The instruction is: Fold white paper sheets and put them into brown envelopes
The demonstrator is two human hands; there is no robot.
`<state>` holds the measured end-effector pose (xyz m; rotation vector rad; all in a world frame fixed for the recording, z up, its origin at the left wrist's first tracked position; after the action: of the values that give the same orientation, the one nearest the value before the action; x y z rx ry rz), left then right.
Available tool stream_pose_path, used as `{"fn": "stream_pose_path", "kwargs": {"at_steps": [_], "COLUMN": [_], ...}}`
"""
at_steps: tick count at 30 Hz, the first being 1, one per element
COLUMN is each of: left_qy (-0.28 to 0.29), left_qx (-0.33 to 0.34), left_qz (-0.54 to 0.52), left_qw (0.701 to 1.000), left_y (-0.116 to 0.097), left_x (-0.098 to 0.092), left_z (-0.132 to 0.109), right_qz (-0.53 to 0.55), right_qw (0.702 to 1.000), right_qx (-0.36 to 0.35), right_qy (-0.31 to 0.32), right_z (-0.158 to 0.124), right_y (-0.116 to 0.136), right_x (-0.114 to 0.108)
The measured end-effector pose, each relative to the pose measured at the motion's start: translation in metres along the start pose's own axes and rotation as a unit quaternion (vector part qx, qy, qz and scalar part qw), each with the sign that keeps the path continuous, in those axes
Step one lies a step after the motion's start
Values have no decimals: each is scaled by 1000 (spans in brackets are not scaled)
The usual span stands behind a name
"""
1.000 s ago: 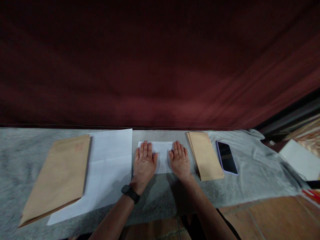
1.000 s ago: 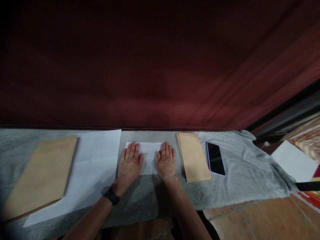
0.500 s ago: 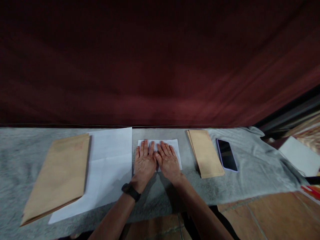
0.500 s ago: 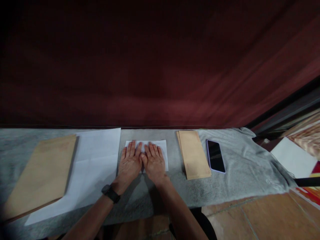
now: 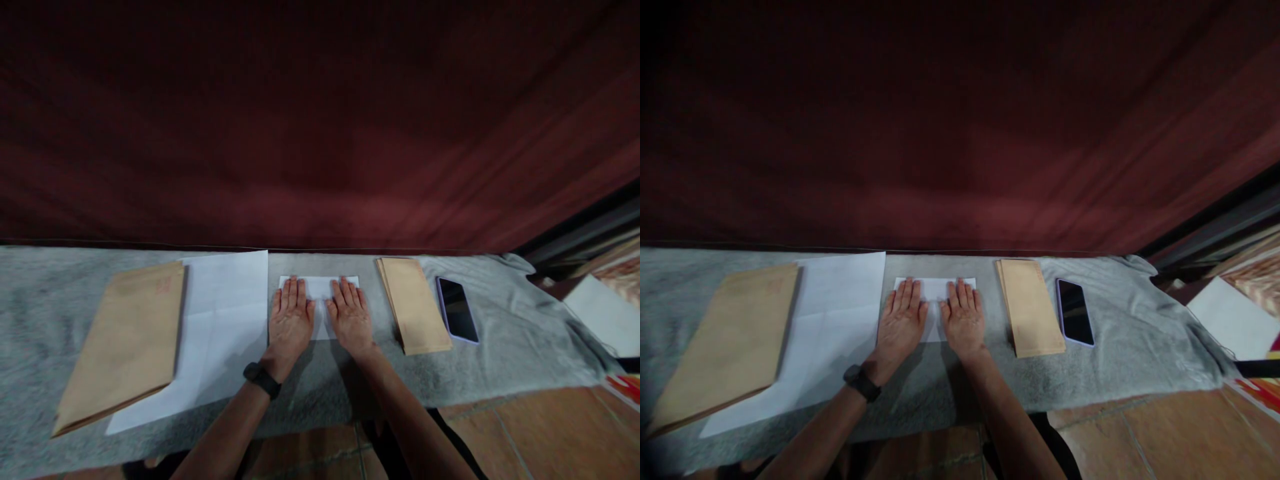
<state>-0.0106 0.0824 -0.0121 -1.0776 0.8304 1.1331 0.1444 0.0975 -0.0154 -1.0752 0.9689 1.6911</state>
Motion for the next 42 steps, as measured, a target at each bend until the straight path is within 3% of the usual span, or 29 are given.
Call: {"fn": "stream_pose_path", "kwargs": {"at_steps": [16,28,32,35,39,42], "left_qy": [1,-3,23,37,51,57], "left_qx": [9,15,62,93,119,125], "left_qz": [-10,-9,-36,-44,-37,-25], "left_qw": [1000,1000,997,994,991,990], "left_y": [14,1,-16,-26,-28,-26], "left_x": [-7,-17,-17,-11,0,6], "left_z": [-15,-18,-25,-31,-36,-38], "right_qz": [-5,-29,6,60,125,147], "right_qw": [1000,999,999,998,989,984], "right_qx": [12,37,34,-8,-72,-71], "right_qy": [-1,18,-5,-20,38,76], "right_z": [-9,-13,-11,-12,-20,-25], "right_y": [-27,-35,-25,-9,16,25], "right_x": [-2,-6,-14,-23,-27,-23]}}
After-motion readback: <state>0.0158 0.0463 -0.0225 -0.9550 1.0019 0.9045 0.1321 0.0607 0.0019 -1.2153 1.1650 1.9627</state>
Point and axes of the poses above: each hand's wrist, its own z-axis towards the middle knuckle, its own x-axis out of the palm, y = z × x, the point moved 1 cm from there along z, towards the middle knuckle
